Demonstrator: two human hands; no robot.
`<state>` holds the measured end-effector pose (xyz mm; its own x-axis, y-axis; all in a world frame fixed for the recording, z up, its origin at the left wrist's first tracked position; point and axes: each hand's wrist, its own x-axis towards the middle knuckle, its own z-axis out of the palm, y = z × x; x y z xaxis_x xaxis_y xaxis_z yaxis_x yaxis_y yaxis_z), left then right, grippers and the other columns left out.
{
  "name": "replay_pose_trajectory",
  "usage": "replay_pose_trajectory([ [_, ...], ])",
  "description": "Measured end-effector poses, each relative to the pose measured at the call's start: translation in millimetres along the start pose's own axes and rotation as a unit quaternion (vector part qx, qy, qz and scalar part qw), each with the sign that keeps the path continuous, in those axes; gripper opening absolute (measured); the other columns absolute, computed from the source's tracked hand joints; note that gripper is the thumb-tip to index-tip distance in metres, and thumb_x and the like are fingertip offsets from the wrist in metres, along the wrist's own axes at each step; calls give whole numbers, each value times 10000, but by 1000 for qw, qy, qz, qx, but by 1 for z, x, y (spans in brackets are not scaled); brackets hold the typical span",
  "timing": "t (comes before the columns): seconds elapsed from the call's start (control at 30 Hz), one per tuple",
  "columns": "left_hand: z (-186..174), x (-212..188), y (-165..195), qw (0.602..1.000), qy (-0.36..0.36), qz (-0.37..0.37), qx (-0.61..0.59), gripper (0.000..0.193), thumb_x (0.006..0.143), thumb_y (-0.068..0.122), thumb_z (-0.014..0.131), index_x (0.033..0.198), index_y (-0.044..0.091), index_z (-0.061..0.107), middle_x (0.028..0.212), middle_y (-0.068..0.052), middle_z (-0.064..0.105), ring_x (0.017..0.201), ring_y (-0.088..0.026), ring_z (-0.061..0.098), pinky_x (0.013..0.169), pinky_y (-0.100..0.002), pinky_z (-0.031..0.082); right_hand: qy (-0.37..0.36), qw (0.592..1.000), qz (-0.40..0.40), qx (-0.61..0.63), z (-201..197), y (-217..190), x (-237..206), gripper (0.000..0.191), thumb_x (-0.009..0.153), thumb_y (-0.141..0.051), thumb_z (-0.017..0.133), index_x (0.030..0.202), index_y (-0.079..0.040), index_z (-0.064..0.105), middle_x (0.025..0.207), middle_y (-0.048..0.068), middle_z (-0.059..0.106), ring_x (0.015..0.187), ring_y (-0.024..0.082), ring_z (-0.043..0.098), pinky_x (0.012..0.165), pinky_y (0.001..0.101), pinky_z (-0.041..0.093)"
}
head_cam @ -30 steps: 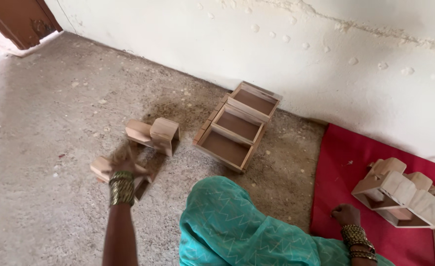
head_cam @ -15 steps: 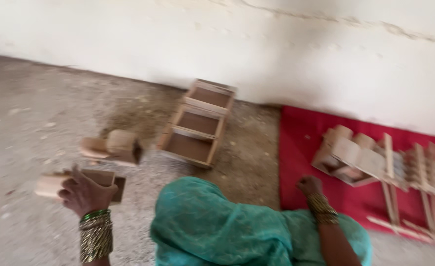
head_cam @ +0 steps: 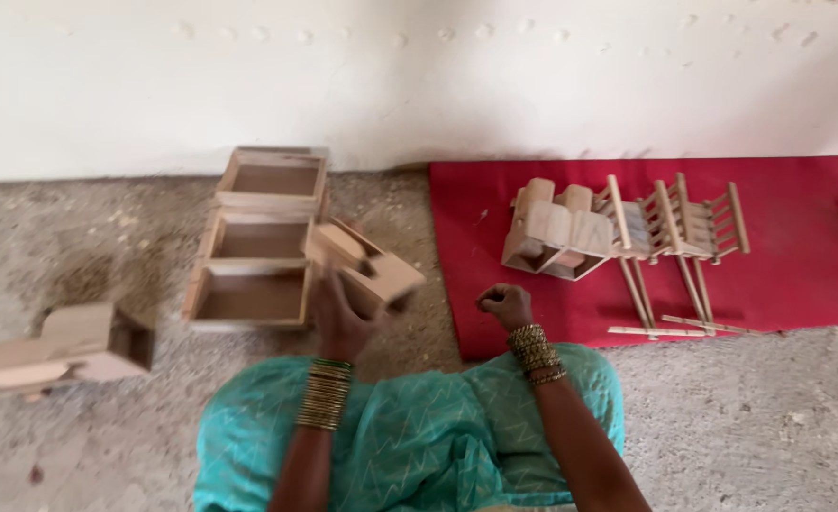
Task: The person sits on the floor and assembles small wooden toy furniture, fitting wooden parts together by hand. They pick up components such as miniature chairs, boxes, and small blocks, join pieces, turn objects over, and place finished assemblies in a row on a red mat.
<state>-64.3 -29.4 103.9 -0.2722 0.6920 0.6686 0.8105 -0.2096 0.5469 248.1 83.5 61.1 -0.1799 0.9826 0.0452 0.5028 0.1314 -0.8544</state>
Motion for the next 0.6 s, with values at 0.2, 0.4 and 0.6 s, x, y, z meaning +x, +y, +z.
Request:
replay_pose_trajectory([
  [0.2, 65, -32, -5, 977, -190, -37, -91, 1348, 618, 329, 962, 1634, 87, 110, 1366, -231, 426, 1241, -417, 442, 1065, -593, 386, 11, 995, -26, 94, 13, -8, 2, 99, 828, -25, 749, 919, -10, 787, 857, 86, 799, 775, 142, 767, 727, 288, 642],
  [0.4, 71, -43, -12, 966, -250, -32, -55, 1472, 478, 247, 1003, 1606, 95, 69, 1374, -228, 409, 1269, -444, 404, 1099, -587, 322, 40, 987, -155, -18, 68, -24, 5, 110, 838, 32, 697, 926, 2, 757, 940, 152, 756, 837, 267, 757, 739, 373, 625],
  [0.6, 64, -49, -16, 966, -250, -43, -50, 1513, 462, 208, 1003, 1603, 87, 16, 1424, -239, 384, 1320, -454, 379, 1132, -576, 302, 46, 992, -114, -11, 115, -24, -20, 431, 1072, -259, 461, 1403, -9, 578, 1423, 216, 578, 1305, 360, 564, 1113, 472, 405],
])
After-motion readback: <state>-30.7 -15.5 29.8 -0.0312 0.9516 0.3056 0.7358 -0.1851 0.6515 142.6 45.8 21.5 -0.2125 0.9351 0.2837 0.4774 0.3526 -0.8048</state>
